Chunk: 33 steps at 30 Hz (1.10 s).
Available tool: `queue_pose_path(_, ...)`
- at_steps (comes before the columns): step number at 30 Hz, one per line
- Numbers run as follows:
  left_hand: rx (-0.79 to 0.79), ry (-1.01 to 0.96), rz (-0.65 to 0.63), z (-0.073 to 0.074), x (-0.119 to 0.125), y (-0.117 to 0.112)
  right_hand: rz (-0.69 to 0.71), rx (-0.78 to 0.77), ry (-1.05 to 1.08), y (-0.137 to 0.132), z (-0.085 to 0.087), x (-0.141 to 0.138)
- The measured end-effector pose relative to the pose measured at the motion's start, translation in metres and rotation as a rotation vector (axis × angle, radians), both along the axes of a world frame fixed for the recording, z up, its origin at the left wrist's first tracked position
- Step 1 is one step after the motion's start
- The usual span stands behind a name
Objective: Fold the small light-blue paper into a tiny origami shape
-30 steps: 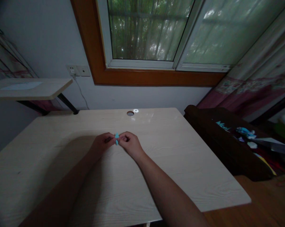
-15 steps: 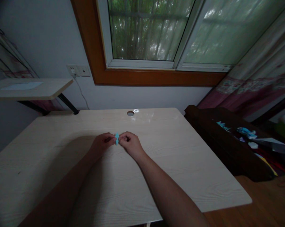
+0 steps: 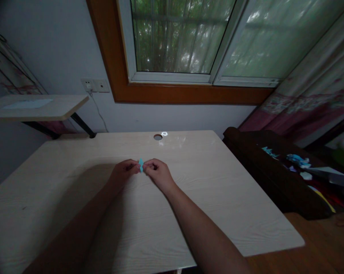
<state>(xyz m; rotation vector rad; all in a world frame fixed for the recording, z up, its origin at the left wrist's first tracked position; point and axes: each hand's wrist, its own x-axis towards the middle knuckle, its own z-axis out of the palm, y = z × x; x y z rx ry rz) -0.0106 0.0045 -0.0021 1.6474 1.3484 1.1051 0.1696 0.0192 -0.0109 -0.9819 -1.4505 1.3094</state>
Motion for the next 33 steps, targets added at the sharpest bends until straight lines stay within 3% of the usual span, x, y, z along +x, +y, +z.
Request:
queue_pose_path(6, 0.020, -0.066, -0.020, -0.009, -0.003, 0.004, -0.018, 0.028, -0.019, 0.000, -0.002, 0.000)
queue_pose_path(15, -0.013, -0.157, -0.004, 0.002, 0.000, 0.000, -0.043, 0.126, -0.115, -0.001, -0.001, 0.001)
queue_pose_path(26, -0.008, -0.180, -0.022, -0.001, -0.001, 0.001, -0.073, 0.258, -0.178, -0.004, 0.001, 0.002)
queue_pose_path(33, 0.029, -0.150, -0.021, -0.005, -0.003, 0.003, -0.064, 0.223, -0.133, -0.005, -0.001, 0.001)
